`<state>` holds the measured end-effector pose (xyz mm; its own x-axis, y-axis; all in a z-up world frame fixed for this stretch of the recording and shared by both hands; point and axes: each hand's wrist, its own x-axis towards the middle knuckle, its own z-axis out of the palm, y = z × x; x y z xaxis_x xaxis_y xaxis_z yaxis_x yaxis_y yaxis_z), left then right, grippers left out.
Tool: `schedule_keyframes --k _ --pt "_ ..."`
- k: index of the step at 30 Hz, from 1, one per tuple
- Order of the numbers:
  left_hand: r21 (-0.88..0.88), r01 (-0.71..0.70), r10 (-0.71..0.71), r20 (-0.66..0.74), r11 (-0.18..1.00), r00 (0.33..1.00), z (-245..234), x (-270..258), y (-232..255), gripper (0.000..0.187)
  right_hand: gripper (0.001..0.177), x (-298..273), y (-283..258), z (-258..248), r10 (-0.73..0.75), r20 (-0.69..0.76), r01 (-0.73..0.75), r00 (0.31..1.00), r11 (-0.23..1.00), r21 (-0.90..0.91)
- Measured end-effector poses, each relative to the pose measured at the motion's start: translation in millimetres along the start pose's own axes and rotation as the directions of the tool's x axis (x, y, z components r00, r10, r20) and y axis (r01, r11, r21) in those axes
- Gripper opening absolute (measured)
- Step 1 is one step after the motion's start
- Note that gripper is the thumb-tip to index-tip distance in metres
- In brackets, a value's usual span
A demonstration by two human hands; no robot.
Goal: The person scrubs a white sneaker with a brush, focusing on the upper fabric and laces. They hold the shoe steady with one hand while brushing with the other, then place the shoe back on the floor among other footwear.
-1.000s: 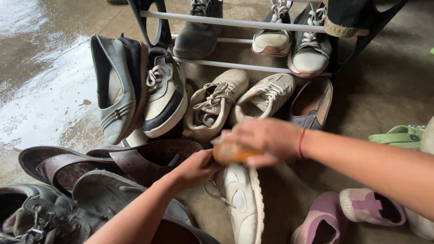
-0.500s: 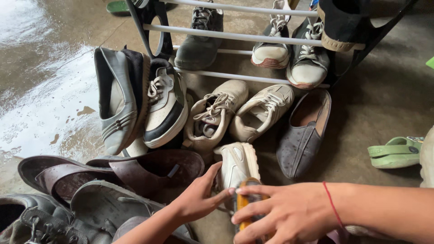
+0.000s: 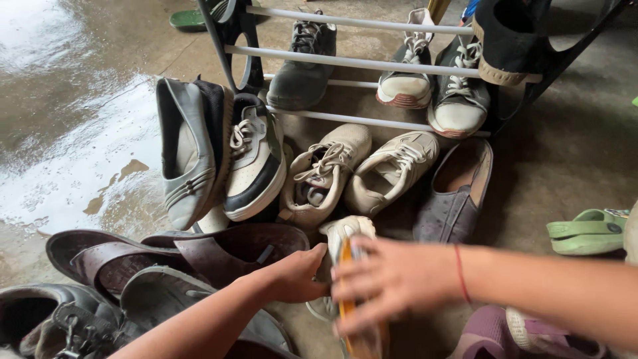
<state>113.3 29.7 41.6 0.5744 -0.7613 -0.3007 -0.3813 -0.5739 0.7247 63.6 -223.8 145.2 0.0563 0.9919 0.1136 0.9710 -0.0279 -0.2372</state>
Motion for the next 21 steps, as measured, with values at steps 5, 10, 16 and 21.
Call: schedule_keyframes --k 5,10,16,21 --pt "0.083 0.016 -0.016 -0.008 0.996 1.0 -5.8 1.5 9.1 0.068 0.024 9.3 -40.0 18.1 -0.129 0.176 0.164 0.976 0.966 -0.199" --pt "0.009 0.031 -0.03 -0.041 0.999 0.999 11.6 13.8 -15.0 0.057 0.04 16.3 10.5 11.7 -0.058 0.008 0.056 0.998 0.986 0.16" --pt "0.002 0.083 -0.083 0.092 0.997 0.992 -9.5 18.6 0.4 0.053 0.062 -6.7 64.5 -22.2 0.192 0.047 -0.187 0.98 0.977 -0.098" --pt "0.043 0.004 -0.006 0.036 0.999 0.999 -8.8 10.2 10.3 0.054 0.049 -3.9 7.9 -5.9 0.011 0.069 -0.003 0.998 0.994 -0.112"
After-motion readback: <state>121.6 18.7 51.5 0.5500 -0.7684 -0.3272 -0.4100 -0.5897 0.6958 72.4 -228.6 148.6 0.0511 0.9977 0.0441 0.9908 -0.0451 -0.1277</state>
